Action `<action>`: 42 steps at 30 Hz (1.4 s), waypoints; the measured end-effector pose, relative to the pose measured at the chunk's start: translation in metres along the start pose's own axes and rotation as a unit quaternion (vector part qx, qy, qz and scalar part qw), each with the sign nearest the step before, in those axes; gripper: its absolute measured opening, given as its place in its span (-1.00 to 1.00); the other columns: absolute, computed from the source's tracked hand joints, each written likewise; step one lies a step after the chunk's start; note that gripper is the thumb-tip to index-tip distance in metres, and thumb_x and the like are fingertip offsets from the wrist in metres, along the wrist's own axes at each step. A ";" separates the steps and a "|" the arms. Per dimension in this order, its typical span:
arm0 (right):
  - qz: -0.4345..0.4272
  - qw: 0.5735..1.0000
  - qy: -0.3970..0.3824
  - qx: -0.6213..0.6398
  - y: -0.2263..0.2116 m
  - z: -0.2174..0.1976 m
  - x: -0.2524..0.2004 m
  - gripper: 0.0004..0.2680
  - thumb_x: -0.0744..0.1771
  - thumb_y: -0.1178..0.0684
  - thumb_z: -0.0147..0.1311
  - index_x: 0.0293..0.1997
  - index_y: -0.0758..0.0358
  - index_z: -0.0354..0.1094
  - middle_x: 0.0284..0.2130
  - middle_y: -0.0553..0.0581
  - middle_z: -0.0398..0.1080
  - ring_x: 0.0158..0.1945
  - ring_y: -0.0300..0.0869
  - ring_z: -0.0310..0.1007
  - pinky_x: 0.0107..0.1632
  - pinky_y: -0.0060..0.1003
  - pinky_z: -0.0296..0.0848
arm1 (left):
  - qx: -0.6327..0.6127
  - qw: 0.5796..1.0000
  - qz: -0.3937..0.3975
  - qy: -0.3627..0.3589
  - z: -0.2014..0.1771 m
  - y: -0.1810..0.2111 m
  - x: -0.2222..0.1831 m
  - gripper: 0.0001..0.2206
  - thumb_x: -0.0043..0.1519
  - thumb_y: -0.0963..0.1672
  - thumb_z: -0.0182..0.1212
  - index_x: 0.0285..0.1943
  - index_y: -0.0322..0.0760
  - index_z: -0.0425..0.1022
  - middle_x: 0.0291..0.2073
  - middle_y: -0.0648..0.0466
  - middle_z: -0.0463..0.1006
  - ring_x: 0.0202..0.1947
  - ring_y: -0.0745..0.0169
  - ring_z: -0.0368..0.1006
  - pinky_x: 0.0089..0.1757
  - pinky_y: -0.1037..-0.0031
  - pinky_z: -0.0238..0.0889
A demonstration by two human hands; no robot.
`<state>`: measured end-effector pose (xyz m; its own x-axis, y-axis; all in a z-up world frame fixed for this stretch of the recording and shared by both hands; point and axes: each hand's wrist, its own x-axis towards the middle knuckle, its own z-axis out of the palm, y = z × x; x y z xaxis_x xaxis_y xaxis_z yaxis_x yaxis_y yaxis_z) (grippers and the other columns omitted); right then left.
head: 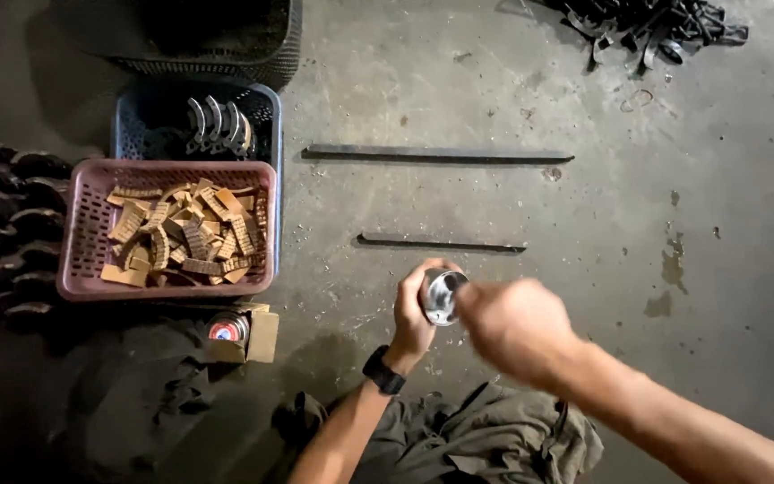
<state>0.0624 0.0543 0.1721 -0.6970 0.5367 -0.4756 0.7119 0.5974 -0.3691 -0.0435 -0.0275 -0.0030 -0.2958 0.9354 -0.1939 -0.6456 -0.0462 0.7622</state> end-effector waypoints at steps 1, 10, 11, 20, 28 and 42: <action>0.021 0.985 -0.125 -0.115 -0.012 -0.002 -0.001 -0.76 0.49 -0.05 -0.19 -0.10 0.31 0.34 -0.59 0.10 0.39 -0.58 -0.12 0.39 -0.52 -0.15 0.45 | -0.060 0.996 -0.066 0.005 -0.004 -0.008 0.004 -0.57 0.43 0.04 -0.23 0.04 -0.33 0.49 -0.22 -0.02 0.61 -0.26 0.26 0.56 -0.26 0.43 0.47; 0.061 0.988 -0.004 -0.144 0.022 0.013 0.013 -0.86 0.33 0.11 0.00 -0.14 0.36 0.39 -0.35 0.25 0.45 -0.48 -0.06 0.47 -0.46 -0.15 0.47 | 0.052 0.998 -0.030 -0.007 0.000 0.013 0.007 -0.53 0.45 0.05 -0.22 0.11 -0.37 0.50 -0.16 -0.04 0.62 -0.19 0.21 0.55 -0.20 0.34 0.44; 0.058 0.988 -0.004 -0.141 0.022 0.020 0.013 -0.86 0.33 0.11 0.00 -0.14 0.36 0.39 -0.35 0.25 0.45 -0.48 -0.06 0.47 -0.46 -0.15 0.47 | 0.055 0.998 -0.030 -0.004 -0.004 0.014 0.005 -0.53 0.45 0.05 -0.22 0.11 -0.37 0.50 -0.16 -0.04 0.62 -0.19 0.21 0.55 -0.20 0.34 0.44; 0.037 0.985 0.152 0.078 0.033 -0.009 0.015 -0.84 0.30 0.06 0.10 -0.42 0.28 0.55 -0.54 0.27 0.51 -0.55 0.05 0.48 -0.36 -0.03 0.50 | -0.027 0.998 0.042 -0.038 0.020 0.002 0.016 -0.62 0.41 -0.01 -0.28 0.13 -0.35 0.33 0.05 -0.16 0.59 -0.03 0.07 0.54 -0.10 0.24 0.45; -0.280 0.877 -0.032 -0.390 0.048 0.001 0.006 -0.80 0.35 0.09 0.03 -0.22 0.54 0.36 -0.48 0.18 0.39 -0.47 -0.13 0.41 -0.50 -0.17 0.48 | -0.074 0.969 -0.231 -0.052 0.025 0.003 0.011 -0.52 0.36 0.01 -0.35 0.03 -0.37 0.49 -0.15 -0.05 0.61 -0.15 0.20 0.59 -0.15 0.36 0.52; 0.091 0.973 0.052 0.208 0.055 0.014 0.020 -0.85 0.31 0.14 0.05 -0.26 0.31 0.59 -0.64 0.13 0.48 -0.66 -0.24 0.42 -0.53 -0.23 0.47 | 0.184 0.961 0.207 0.020 0.023 0.009 0.010 -0.58 0.43 0.01 -0.28 0.03 -0.39 0.42 -0.17 -0.04 0.58 -0.23 0.20 0.52 -0.21 0.39 0.43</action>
<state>0.0887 0.0892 0.1312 -0.5458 0.6808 -0.4885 0.7828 0.2064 -0.5870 -0.0363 -0.0107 0.0165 -0.5055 0.8489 0.1546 -0.1768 -0.2773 0.9444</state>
